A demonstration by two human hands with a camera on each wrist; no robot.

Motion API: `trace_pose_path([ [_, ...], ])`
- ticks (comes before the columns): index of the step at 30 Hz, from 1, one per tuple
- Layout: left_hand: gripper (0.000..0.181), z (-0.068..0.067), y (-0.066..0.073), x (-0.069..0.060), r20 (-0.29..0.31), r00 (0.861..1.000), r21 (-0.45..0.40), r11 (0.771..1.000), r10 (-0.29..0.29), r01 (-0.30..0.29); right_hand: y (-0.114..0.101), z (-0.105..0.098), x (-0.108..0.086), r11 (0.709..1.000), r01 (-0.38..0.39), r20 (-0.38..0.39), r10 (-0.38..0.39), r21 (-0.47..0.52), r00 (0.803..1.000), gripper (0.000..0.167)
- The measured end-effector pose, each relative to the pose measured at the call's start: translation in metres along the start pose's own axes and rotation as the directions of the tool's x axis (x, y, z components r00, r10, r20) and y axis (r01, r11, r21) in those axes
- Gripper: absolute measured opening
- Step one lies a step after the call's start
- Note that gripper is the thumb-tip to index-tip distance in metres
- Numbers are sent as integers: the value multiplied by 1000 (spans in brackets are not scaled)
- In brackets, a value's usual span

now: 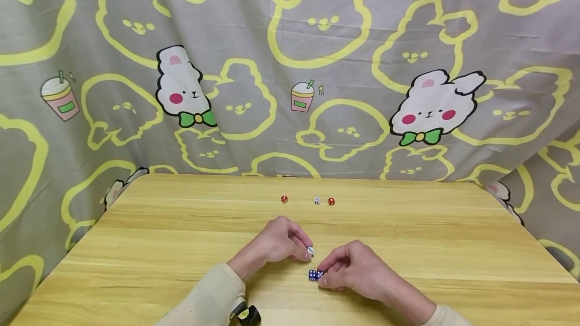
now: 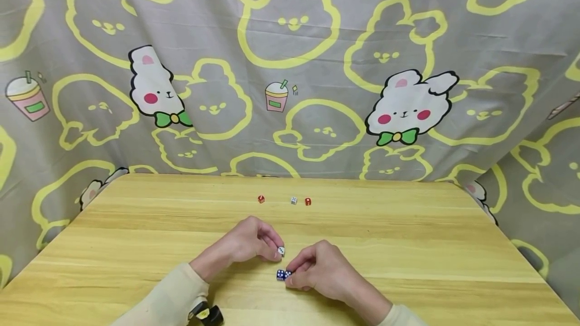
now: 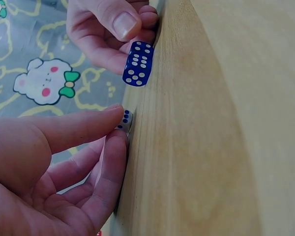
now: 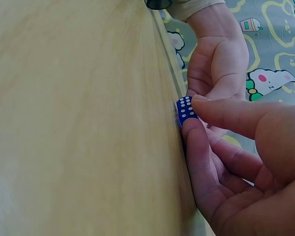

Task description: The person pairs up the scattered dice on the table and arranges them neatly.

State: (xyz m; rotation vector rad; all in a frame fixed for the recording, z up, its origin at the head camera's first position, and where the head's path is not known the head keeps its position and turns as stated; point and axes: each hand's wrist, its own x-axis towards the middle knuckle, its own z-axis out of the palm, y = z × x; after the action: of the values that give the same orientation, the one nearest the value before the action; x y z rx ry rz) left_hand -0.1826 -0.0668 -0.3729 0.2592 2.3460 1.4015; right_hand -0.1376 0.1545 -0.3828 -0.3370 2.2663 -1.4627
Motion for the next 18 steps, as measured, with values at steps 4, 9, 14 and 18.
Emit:
trace_pose_path([
  [4, 16, 1, 0, 0, 2, 1000, -7, 1000, 0, 0, 0, -1, -1, 1000, -2, 5, 2, 4, 1000, 21],
  [9, 16, 2, 1, 0, 4, 1000, -7, 1000, 3, -3, -1, -1, -2, 1000, 2, 11, -3, 25, 1000, 22],
  [14, 16, 1, 2, -1, 1, 1000, -2, 1000, 3, -3, 0, -2, -2, 999, -3, 23, 2, 51, 1000, 23],
  [18, 16, 0, 1, -1, -5, 1000, 2, 1000, 1, -1, -1, -4, 0, 997, 3, 39, -6, 79, 999, 24],
])
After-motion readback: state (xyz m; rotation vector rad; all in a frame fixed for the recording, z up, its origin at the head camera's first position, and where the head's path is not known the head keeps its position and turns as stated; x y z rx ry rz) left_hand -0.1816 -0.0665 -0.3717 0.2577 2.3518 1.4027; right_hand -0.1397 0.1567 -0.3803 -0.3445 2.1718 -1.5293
